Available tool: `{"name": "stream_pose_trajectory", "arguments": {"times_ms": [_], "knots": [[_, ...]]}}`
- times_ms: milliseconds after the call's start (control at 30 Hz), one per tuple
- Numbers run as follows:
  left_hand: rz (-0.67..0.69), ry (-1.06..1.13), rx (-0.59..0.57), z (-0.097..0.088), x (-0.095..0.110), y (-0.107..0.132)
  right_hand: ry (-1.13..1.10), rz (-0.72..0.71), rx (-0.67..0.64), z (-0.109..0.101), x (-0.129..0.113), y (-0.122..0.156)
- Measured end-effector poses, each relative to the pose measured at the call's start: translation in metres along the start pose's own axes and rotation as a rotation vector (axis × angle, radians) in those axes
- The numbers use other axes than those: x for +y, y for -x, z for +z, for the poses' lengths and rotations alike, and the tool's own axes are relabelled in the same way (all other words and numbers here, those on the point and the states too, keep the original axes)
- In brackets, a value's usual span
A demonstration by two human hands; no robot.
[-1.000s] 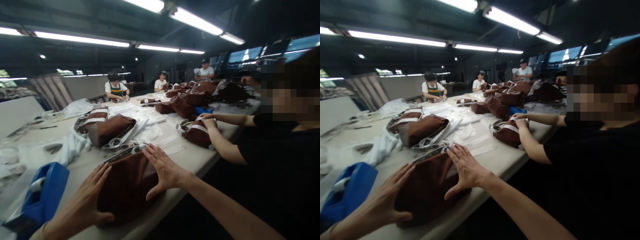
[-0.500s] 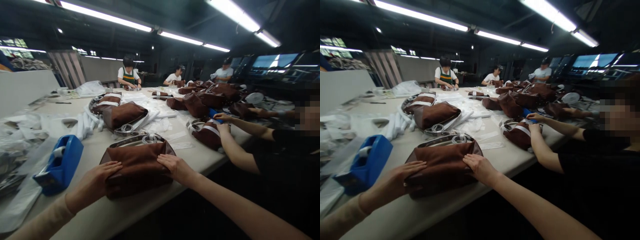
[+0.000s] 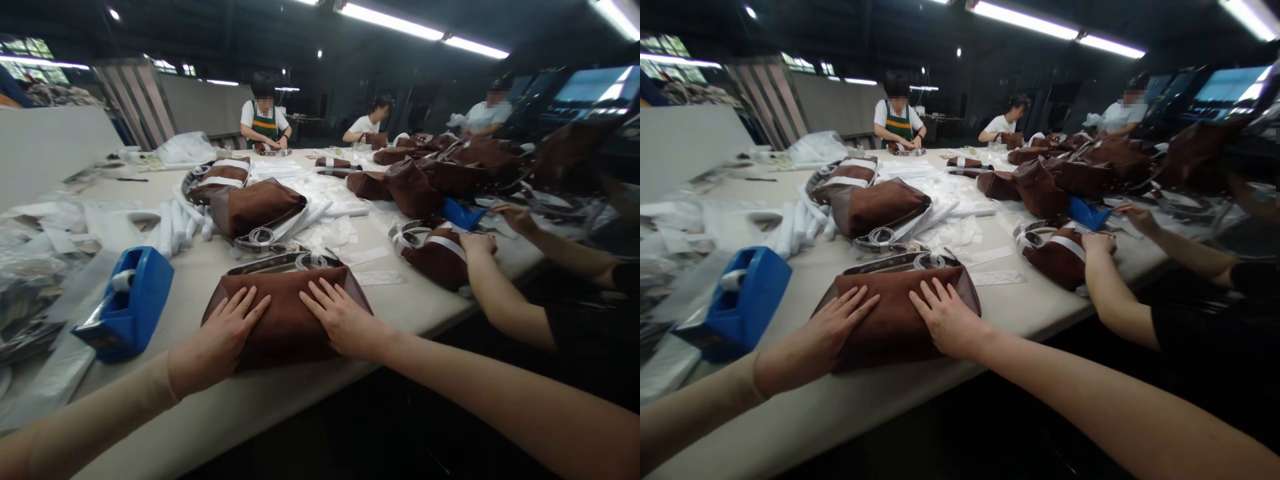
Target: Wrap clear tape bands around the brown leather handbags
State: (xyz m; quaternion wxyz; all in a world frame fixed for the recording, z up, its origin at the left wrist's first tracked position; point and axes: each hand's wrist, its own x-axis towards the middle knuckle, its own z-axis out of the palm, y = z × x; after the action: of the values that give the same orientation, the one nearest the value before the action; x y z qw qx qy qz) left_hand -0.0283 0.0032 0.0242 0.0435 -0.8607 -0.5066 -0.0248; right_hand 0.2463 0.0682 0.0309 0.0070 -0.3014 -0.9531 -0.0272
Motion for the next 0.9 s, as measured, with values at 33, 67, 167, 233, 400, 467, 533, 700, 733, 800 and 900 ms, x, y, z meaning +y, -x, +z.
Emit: {"name": "stream_pose_trajectory", "arguments": {"times_ms": [33,67,167,233,400,467,533,700,733,800,900], "knots": [[-0.004,-0.017,0.024,0.004,0.002,0.004,0.034,-0.023,0.052,0.005,0.001,0.007],[-0.004,-0.036,0.051,0.008,0.003,0.007,0.064,-0.046,0.099,0.01,0.002,0.014],[0.013,-0.096,0.162,0.023,0.007,0.014,0.1,-0.12,0.229,0.022,0.006,0.029],[0.024,-0.12,0.227,0.033,0.009,0.018,0.082,-0.145,0.298,0.03,0.009,0.035],[0.019,-0.058,0.258,0.051,0.012,0.027,0.0,-0.153,0.339,0.047,0.012,0.041],[0.016,-0.051,0.241,0.055,0.013,0.03,-0.031,-0.155,0.32,0.051,0.013,0.042],[0.022,-0.063,0.218,0.056,0.013,0.031,-0.059,-0.157,0.299,0.053,0.014,0.044],[0.048,-0.104,0.224,0.055,0.012,0.036,-0.053,-0.167,0.252,0.055,0.017,0.047],[0.055,-0.116,0.237,0.055,0.013,0.038,-0.042,-0.164,0.248,0.054,0.018,0.047],[0.075,-0.129,0.279,0.058,0.015,0.042,-0.034,-0.165,0.24,0.051,0.019,0.049],[0.078,-0.098,0.381,0.067,0.02,0.047,-0.076,-0.194,0.186,0.042,0.02,0.052]]}}
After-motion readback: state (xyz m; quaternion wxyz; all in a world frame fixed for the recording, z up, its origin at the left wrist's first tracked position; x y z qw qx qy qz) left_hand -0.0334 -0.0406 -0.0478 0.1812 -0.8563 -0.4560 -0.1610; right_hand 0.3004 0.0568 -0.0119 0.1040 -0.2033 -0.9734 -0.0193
